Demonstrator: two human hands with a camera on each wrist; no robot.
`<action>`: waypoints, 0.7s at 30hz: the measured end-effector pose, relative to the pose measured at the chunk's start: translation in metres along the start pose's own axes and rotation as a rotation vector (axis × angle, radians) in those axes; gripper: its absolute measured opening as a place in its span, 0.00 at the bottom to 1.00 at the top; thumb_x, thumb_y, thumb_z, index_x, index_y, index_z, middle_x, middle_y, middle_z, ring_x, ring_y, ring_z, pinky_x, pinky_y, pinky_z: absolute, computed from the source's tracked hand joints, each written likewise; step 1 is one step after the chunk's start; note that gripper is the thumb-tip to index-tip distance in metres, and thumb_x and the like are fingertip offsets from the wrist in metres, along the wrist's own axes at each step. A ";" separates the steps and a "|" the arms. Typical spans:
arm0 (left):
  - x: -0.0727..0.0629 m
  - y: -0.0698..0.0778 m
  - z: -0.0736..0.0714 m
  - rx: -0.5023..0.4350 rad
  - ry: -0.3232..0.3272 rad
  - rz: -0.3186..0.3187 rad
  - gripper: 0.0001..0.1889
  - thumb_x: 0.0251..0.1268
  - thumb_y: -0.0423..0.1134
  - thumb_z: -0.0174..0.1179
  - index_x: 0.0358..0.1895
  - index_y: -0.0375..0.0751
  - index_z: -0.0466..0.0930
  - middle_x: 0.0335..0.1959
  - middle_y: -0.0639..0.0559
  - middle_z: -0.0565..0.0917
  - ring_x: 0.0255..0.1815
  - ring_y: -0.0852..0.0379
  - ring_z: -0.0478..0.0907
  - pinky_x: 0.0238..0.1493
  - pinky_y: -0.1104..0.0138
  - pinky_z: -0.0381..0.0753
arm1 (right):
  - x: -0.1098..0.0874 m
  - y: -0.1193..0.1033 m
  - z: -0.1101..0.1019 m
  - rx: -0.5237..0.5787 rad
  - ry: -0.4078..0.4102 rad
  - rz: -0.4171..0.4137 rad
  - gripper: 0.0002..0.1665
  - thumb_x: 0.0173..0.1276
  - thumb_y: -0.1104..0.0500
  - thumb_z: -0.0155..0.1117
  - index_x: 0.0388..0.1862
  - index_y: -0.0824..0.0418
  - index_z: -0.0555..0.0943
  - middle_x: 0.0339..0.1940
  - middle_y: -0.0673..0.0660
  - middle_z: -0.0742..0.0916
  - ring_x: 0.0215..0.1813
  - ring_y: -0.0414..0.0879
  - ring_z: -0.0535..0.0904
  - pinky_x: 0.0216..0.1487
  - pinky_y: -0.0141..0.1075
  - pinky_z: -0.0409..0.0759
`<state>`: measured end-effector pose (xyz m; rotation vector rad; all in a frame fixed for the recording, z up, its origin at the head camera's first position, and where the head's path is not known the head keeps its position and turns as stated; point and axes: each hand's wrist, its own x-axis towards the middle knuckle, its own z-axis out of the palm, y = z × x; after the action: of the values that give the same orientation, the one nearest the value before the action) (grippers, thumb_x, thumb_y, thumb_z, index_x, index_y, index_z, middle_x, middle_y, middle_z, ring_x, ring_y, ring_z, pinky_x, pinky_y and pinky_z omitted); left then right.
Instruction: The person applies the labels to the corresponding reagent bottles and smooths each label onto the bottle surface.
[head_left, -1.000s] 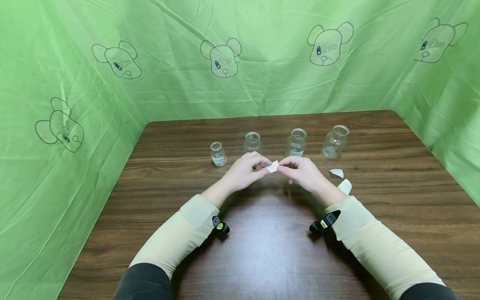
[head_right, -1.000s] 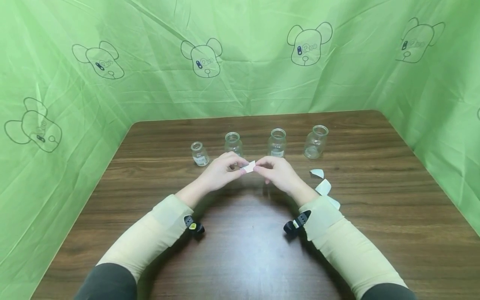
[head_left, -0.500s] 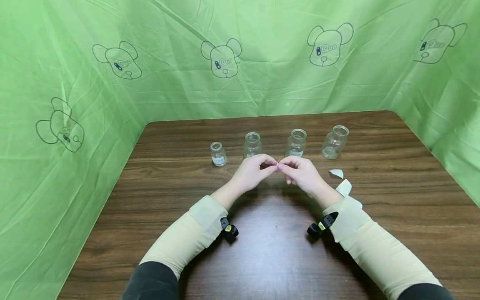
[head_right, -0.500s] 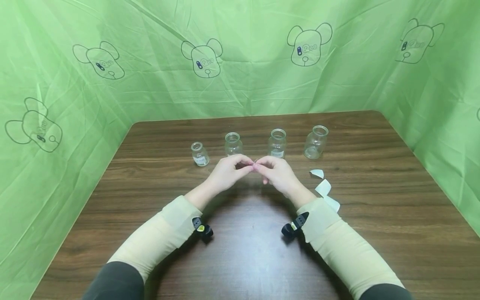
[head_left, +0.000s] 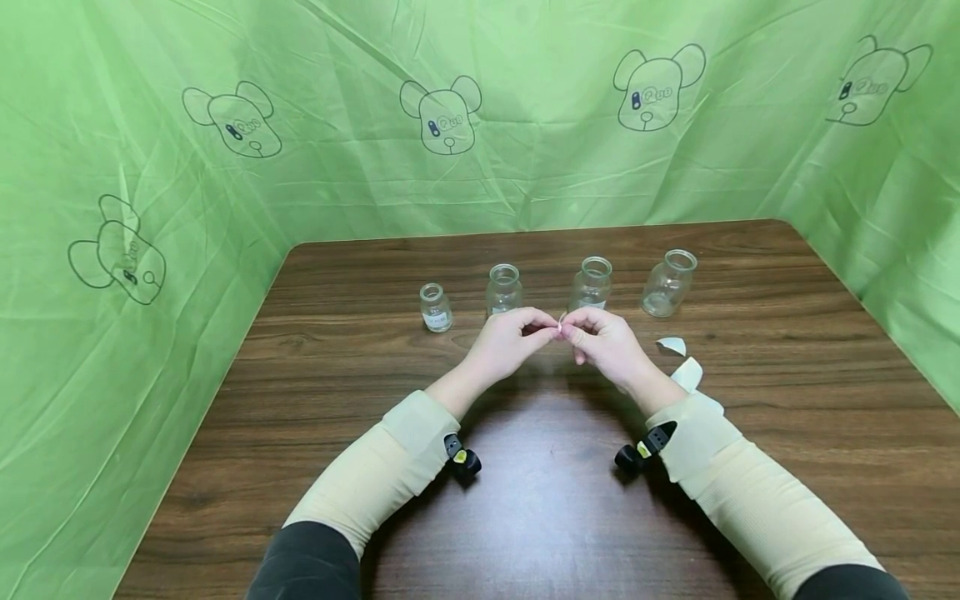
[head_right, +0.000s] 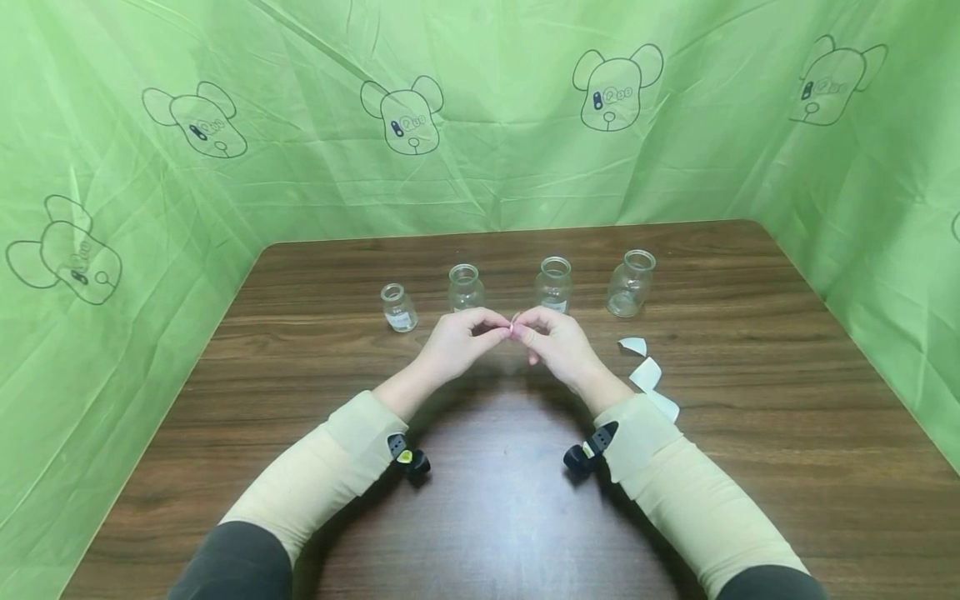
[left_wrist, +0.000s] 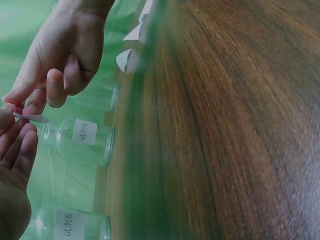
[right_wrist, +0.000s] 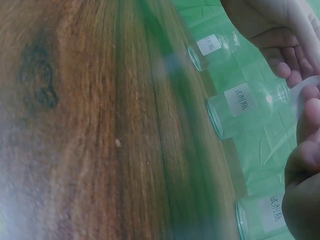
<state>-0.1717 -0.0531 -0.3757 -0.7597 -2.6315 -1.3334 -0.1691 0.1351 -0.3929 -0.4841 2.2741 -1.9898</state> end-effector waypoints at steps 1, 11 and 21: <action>0.000 0.000 0.000 0.000 0.002 0.000 0.07 0.62 0.42 0.62 0.39 0.46 0.84 0.34 0.59 0.84 0.35 0.69 0.77 0.38 0.75 0.75 | 0.000 0.000 0.000 -0.004 0.003 -0.007 0.07 0.65 0.58 0.61 0.35 0.62 0.78 0.22 0.51 0.79 0.18 0.40 0.71 0.17 0.28 0.66; -0.003 -0.002 0.001 -0.007 -0.003 -0.004 0.08 0.63 0.44 0.61 0.40 0.47 0.85 0.36 0.60 0.84 0.37 0.68 0.77 0.39 0.74 0.75 | -0.003 -0.006 0.001 -0.071 0.000 -0.049 0.04 0.65 0.67 0.60 0.35 0.70 0.79 0.25 0.49 0.81 0.20 0.42 0.73 0.23 0.31 0.70; -0.002 -0.003 -0.002 -0.011 0.004 0.012 0.09 0.63 0.45 0.60 0.41 0.48 0.86 0.38 0.59 0.84 0.40 0.69 0.77 0.40 0.75 0.75 | 0.000 -0.011 0.002 -0.202 0.023 -0.013 0.09 0.65 0.59 0.64 0.37 0.65 0.80 0.32 0.61 0.83 0.21 0.44 0.74 0.24 0.32 0.75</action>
<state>-0.1713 -0.0573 -0.3773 -0.7729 -2.6144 -1.3460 -0.1664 0.1320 -0.3826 -0.4957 2.5055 -1.7883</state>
